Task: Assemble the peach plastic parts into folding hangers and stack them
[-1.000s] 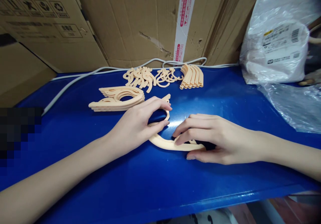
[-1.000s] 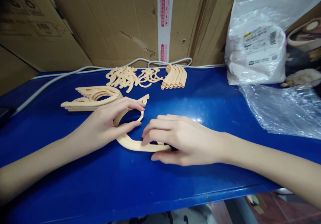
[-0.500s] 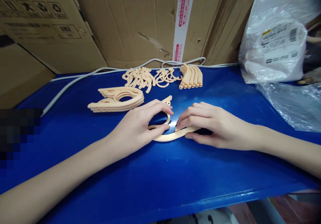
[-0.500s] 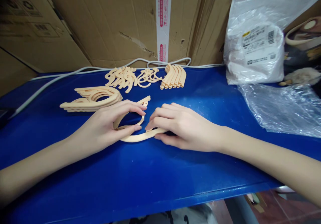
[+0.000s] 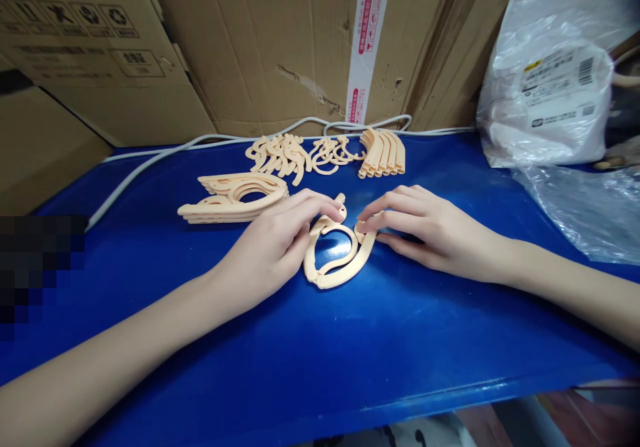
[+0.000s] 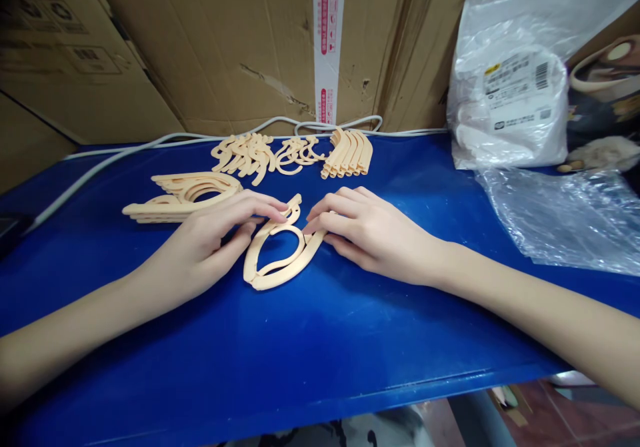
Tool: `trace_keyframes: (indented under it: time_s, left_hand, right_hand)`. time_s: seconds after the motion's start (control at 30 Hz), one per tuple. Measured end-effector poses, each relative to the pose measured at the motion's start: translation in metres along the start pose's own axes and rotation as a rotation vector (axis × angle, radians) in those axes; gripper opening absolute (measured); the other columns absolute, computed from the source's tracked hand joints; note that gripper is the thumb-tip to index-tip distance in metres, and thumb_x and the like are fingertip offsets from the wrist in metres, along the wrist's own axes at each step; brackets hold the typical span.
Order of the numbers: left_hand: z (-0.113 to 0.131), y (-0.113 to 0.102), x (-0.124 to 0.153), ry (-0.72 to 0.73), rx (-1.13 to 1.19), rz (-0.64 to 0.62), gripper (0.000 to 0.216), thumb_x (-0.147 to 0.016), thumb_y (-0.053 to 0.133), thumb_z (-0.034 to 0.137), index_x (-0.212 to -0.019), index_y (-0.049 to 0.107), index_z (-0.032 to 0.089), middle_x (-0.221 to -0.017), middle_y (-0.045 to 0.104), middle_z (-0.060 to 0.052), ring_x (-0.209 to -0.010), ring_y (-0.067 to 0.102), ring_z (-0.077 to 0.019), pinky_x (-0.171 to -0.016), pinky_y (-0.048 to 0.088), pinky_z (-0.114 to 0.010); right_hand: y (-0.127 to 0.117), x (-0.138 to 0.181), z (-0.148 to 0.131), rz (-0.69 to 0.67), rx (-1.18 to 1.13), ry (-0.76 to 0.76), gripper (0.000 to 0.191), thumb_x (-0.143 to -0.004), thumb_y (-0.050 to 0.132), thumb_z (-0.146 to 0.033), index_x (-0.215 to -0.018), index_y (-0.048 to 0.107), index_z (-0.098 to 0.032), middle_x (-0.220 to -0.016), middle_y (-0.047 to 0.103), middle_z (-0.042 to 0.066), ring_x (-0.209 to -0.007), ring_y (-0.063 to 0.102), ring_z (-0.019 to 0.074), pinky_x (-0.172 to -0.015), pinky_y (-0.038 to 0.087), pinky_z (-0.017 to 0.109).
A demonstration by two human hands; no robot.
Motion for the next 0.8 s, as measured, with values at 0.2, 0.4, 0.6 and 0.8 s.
trace_keyframes:
  time_s: [0.2,0.4,0.6,0.8]
  left_hand:
    - [0.0041,-0.0011,0.0014,0.057,-0.213,-0.025,0.031,-0.099,0.035,0.007,-0.111,0.061,0.019,-0.124,0.066,-0.005,-0.115,0.060,-0.0201,-0.096,0.047,-0.035]
    - [0.0002,0.0025,0.0019,0.065,-0.258,-0.043,0.024,-0.102,0.040,0.014,-0.115,0.059,0.021,-0.127,0.064,-0.005,-0.117,0.058,-0.0207,-0.096,0.047,-0.036]
    - [-0.0008,0.0023,0.0007,0.055,-0.266,-0.035,0.024,-0.098,0.044,0.011,-0.117,0.057,0.019,-0.127,0.063,-0.007,-0.119,0.057,-0.0217,-0.100,0.046,-0.040]
    - [0.0011,0.0070,0.0017,0.071,-0.269,-0.059,0.029,-0.096,0.045,0.013,-0.123,0.055,0.018,-0.135,0.058,-0.011,-0.127,0.052,-0.0243,-0.109,0.042,-0.044]
  right_hand:
    - [-0.0031,0.0004,-0.0023,0.027,0.035,0.023,0.022,-0.099,0.047,-0.020,-0.110,0.066,-0.016,-0.096,0.069,0.008,-0.084,0.060,0.0202,-0.077,0.039,0.036]
    - [-0.0024,-0.0012,-0.0052,-0.001,-0.010,0.038,0.025,-0.103,0.047,-0.032,-0.115,0.062,-0.016,-0.095,0.072,0.006,-0.085,0.064,0.0186,-0.082,0.039,0.036]
    - [-0.0027,-0.0004,-0.0005,-0.005,-0.023,0.077,0.028,-0.104,0.045,-0.034,-0.117,0.062,-0.017,-0.103,0.071,0.009,-0.090,0.065,0.0209,-0.082,0.040,0.036]
    - [-0.0030,0.0000,0.0040,0.011,-0.006,0.107,0.031,-0.103,0.046,-0.037,-0.119,0.063,-0.016,-0.104,0.070,0.011,-0.092,0.065,0.0228,-0.083,0.043,0.039]
Point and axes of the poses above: each hand's wrist, its own x-axis away from the middle knuckle, its own y-axis out of the palm, z = x × y, the point moved 8 cm from there along -x, towards the middle knuckle
